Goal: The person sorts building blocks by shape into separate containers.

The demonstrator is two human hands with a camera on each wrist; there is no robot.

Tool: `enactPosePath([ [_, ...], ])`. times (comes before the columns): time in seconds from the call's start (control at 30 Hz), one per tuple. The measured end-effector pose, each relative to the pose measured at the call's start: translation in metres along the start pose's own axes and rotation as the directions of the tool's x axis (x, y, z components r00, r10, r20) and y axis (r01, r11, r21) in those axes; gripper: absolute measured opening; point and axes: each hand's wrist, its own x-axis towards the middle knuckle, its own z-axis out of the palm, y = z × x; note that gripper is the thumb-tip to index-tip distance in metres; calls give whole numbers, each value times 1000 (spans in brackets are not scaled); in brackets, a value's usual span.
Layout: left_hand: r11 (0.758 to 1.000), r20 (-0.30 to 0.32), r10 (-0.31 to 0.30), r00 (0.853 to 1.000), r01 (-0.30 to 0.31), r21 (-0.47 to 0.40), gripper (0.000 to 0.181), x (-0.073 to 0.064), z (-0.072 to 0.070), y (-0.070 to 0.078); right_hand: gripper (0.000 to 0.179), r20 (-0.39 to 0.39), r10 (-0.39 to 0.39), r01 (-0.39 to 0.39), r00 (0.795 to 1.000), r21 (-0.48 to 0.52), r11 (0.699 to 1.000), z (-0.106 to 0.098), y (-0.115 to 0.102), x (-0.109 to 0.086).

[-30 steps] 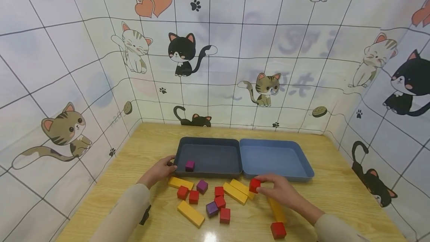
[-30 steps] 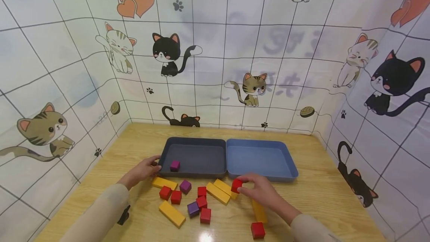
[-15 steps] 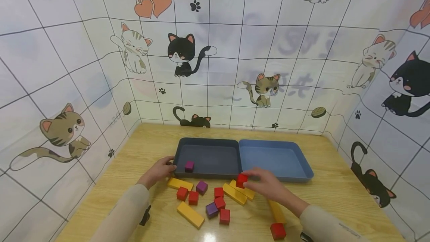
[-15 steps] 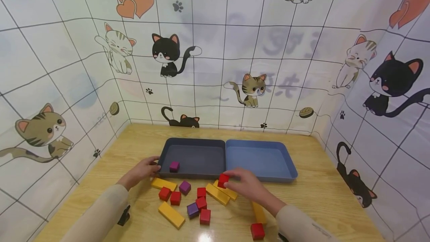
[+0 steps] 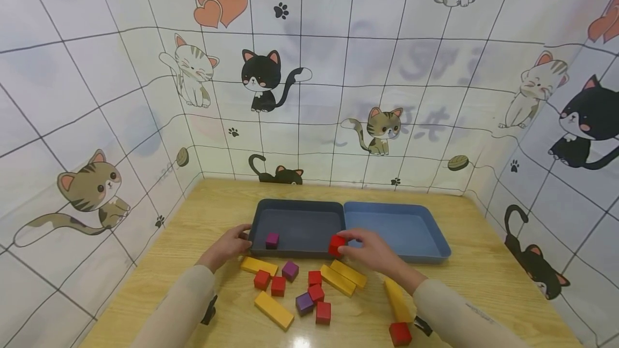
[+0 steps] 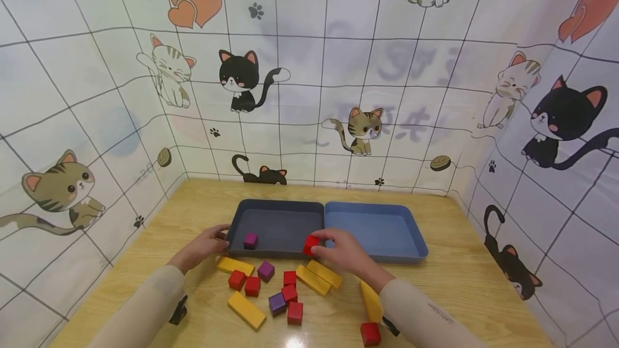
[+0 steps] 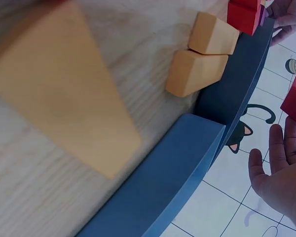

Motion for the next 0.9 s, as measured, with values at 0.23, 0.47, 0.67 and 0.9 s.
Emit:
enactPosePath([
  [0.23,999,12,-29,999,30,-20,55,0,0,-1,38,-18,31,-31,999,-29,999,4,-7,21],
  [0.47,999,20,-28,999,28,-35,54,-1,0,-1,38,-16,52,-52,999,-13,999,10,-13,38],
  [0.67,998,22,-28,999,29,-50,52,1,0,-3,39,-13,88,-88,996,8,996,15,-18,53],
  [0.9,998,19,-31,999,32,-51,52,2,0,-3,39,-9,100,-100,995,12,995,25,-18,73],
])
